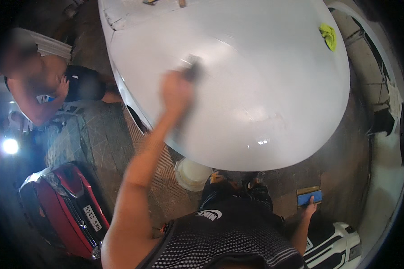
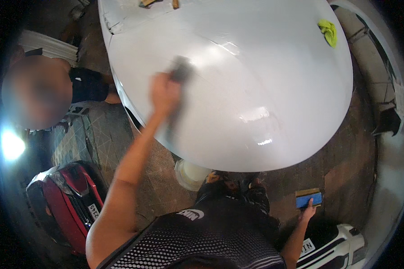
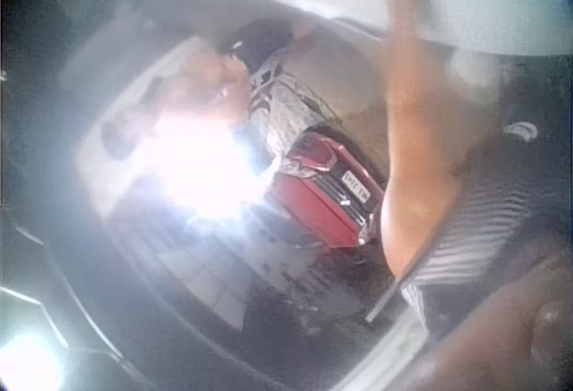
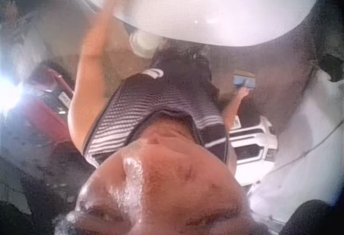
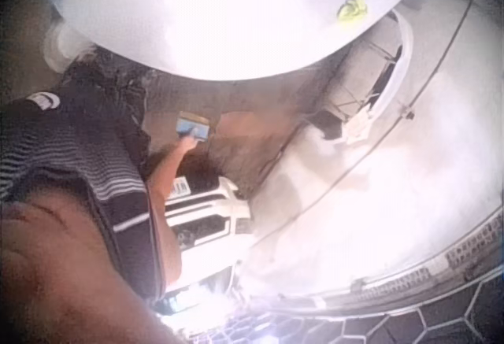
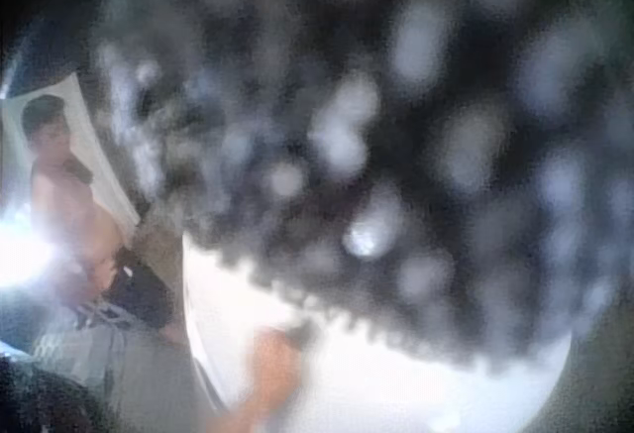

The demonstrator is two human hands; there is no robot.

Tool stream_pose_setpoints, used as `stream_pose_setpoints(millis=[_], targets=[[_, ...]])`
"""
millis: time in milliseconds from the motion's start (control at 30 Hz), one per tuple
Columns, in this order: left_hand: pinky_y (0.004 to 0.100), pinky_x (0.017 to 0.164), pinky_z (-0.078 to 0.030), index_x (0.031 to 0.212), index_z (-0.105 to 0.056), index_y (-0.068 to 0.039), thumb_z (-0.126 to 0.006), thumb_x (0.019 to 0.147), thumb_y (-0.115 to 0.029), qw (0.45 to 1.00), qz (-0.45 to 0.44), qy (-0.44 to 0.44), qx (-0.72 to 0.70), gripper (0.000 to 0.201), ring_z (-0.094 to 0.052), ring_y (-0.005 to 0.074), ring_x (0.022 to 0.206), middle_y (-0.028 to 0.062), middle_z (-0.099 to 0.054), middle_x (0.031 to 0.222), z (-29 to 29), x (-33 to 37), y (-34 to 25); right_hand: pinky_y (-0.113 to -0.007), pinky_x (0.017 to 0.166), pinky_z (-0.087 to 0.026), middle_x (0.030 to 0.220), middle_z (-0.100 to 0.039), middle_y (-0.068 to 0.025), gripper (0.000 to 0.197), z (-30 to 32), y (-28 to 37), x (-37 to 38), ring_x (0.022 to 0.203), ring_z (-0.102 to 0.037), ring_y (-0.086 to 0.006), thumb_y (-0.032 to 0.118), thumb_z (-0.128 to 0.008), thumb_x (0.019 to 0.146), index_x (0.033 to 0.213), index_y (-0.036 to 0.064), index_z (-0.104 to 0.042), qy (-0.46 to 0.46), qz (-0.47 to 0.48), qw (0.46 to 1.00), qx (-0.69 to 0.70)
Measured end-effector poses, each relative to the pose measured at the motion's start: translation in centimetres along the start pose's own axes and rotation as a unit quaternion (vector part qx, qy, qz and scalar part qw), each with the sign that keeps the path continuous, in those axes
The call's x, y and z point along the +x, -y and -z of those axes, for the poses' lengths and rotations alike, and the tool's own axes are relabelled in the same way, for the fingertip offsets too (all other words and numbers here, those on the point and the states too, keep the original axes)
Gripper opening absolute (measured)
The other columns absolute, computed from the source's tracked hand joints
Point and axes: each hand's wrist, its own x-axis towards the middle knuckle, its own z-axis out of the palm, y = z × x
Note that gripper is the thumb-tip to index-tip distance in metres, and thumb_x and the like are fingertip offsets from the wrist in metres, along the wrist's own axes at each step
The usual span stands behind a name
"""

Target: The person uses a blue sanding block and a yellow cloth to rub and wipe the surface of a large white car hood. The person alternates between sanding and wiping the surface, moving across different areas of the hood.

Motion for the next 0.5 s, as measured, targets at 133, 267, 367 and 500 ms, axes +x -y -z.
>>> stream_pose_setpoints(millis=[133, 267, 367, 500], targets=[[0.0520, 0.083, -0.051, 0.112, -0.065, -0.001, -0.065, 0.091, -0.022, 0.967, 0.062, -0.070, 0.239, 0.030, -0.064, 0.0396, 0.100, 0.0188, -0.066, 0.105, 10.9, 4.9, 13.7, -0.048, 0.099, -0.050, 0.132, -0.062, -0.0104, 0.053, 1.0, -3.8, -2.7, 0.116, -0.062, -0.0284, 0.028, -0.072, 0.099, 0.143, 0.0046, -0.053, 0.014, -0.026, 0.999, 0.012], [0.0485, 0.082, -0.052, 0.110, -0.065, -0.001, -0.062, 0.093, -0.019, 0.991, 0.095, 0.024, 0.088, 0.025, -0.065, 0.0350, 0.097, 0.0175, -0.066, 0.100, -2.3, -4.9, -0.1, -0.046, 0.109, -0.043, 0.138, -0.059, -0.0083, 0.054, -1.1, -1.0, -3.7, 0.123, -0.058, -0.0262, 0.026, -0.072, 0.100, 0.145, 0.0052, -0.051, 0.026, -0.011, 0.999, 0.034], [0.0515, 0.081, -0.053, 0.114, -0.066, -0.001, -0.057, 0.090, -0.013, 0.967, -0.170, 0.190, -0.012, 0.029, -0.065, 0.0341, 0.100, 0.0165, -0.068, 0.109, -12.8, -19.2, -15.5, -0.045, 0.101, -0.048, 0.130, -0.063, -0.0080, 0.049, -6.0, 0.5, -3.3, 0.116, -0.061, -0.0250, 0.026, -0.071, 0.100, 0.140, 0.0043, -0.054, 0.054, -0.011, 0.998, 0.005], [0.0478, 0.080, -0.050, 0.119, -0.065, -0.006, -0.056, 0.087, -0.012, 0.954, -0.150, 0.248, -0.076, 0.034, -0.062, 0.0292, 0.094, 0.0122, -0.064, 0.099, -12.8, -21.1, -20.9, -0.042, 0.098, -0.049, 0.126, -0.064, -0.0077, 0.044, -8.9, 3.4, -3.6, 0.112, -0.062, -0.0238, 0.024, -0.071, 0.100, 0.135, 0.0029, -0.056, 0.077, 0.035, 0.995, 0.052]])
